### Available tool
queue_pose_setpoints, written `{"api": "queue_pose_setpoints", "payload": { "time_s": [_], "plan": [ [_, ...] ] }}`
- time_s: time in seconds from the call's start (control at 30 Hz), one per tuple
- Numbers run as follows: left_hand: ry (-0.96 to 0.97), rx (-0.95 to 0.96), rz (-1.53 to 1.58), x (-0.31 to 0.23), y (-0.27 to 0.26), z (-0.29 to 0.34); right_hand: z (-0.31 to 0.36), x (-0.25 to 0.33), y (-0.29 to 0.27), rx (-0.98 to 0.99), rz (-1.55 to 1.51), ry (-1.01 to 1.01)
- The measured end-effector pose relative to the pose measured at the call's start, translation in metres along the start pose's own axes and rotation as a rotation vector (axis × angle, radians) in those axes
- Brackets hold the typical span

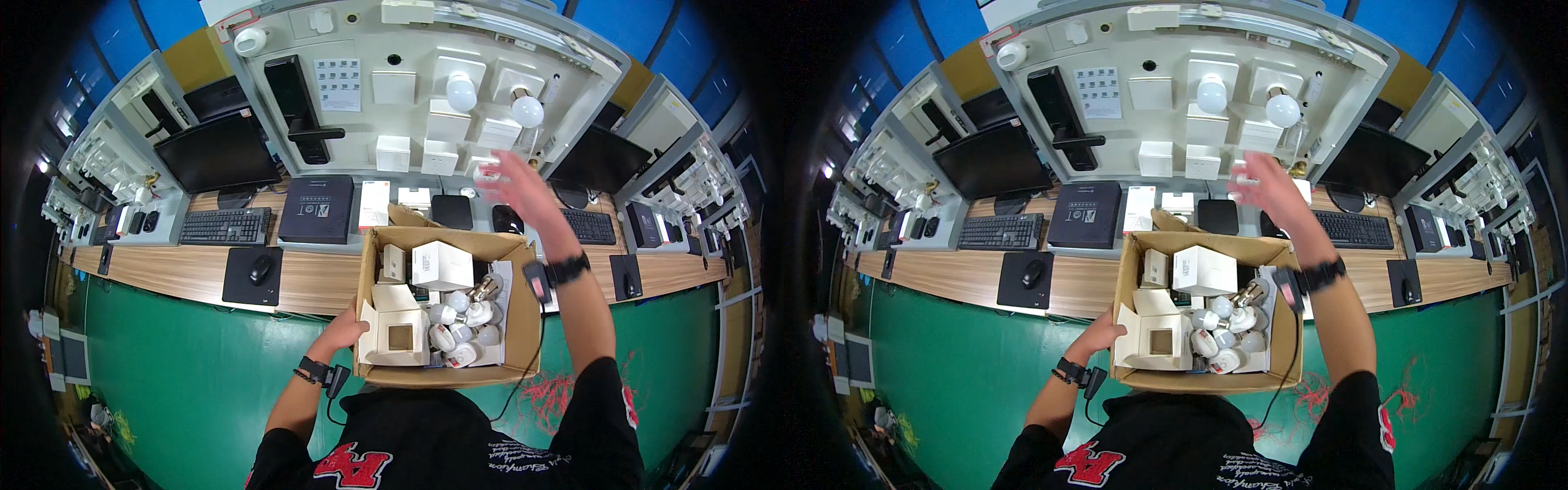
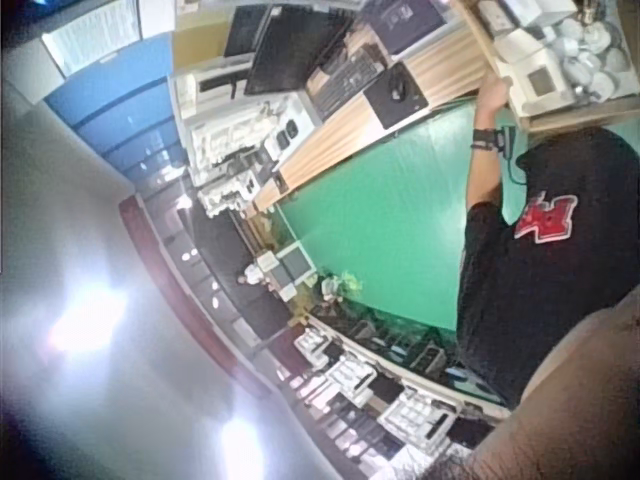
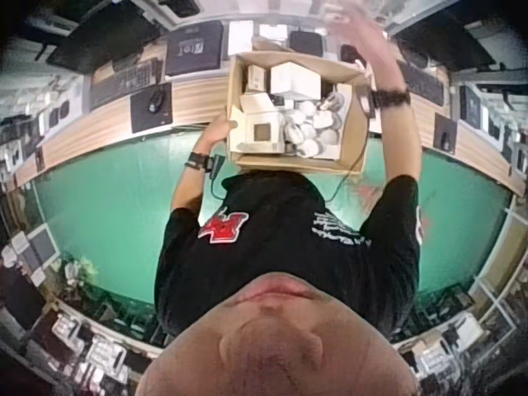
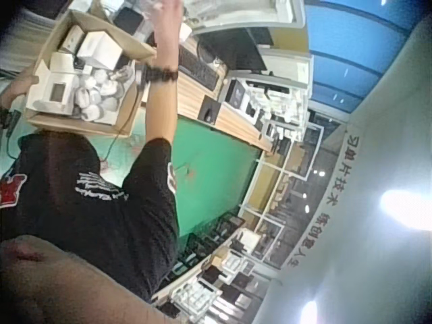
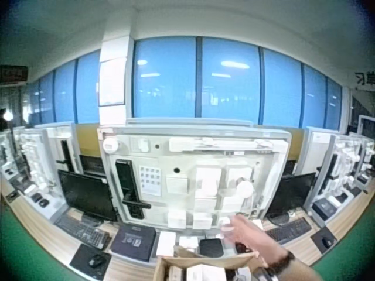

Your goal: The person unscrews multiple light bulbs from various sockets on a demonstration board and places them into a cardboard box.

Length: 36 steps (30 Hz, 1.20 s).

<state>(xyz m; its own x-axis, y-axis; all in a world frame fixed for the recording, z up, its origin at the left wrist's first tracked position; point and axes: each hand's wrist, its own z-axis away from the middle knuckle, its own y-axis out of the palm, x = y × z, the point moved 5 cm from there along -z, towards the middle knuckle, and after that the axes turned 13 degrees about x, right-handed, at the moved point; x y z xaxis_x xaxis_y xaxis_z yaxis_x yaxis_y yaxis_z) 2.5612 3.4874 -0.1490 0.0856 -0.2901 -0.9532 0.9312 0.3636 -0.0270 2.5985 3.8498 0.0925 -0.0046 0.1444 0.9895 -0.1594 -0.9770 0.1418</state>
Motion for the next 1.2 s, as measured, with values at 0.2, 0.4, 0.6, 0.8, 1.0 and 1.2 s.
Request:
{"api": "queue_pose_setpoints", "payload": {
  "time_s": [0.2,0.4,0.6,0.8,1.0,1.2],
  "plan": [
    [-0.042,0.004,-0.084,-0.018,0.005,-0.002,-0.105,0.040,0.007,0.012,-0.765,-0.149],
    [-0.197,-0.009,-0.123,-0.026,0.002,0.007,-0.145,0.033,0.016,-0.083,-0.672,-0.182],
    [-0.174,-0.002,-0.164,-0.021,0.000,0.004,-0.151,0.034,0.005,-0.162,-0.487,-0.115],
    [-0.216,0.036,-0.166,-0.019,-0.002,0.001,-0.140,0.052,0.009,-0.313,0.044,-0.074],
    [-0.216,0.025,-0.161,-0.032,0.000,0.006,-0.138,0.069,0.015,-0.367,0.825,0.238],
    [-0.179,0.034,-0.120,-0.024,-0.001,0.004,-0.136,0.035,0.008,-0.255,-0.184,-0.149]
  ]
}}
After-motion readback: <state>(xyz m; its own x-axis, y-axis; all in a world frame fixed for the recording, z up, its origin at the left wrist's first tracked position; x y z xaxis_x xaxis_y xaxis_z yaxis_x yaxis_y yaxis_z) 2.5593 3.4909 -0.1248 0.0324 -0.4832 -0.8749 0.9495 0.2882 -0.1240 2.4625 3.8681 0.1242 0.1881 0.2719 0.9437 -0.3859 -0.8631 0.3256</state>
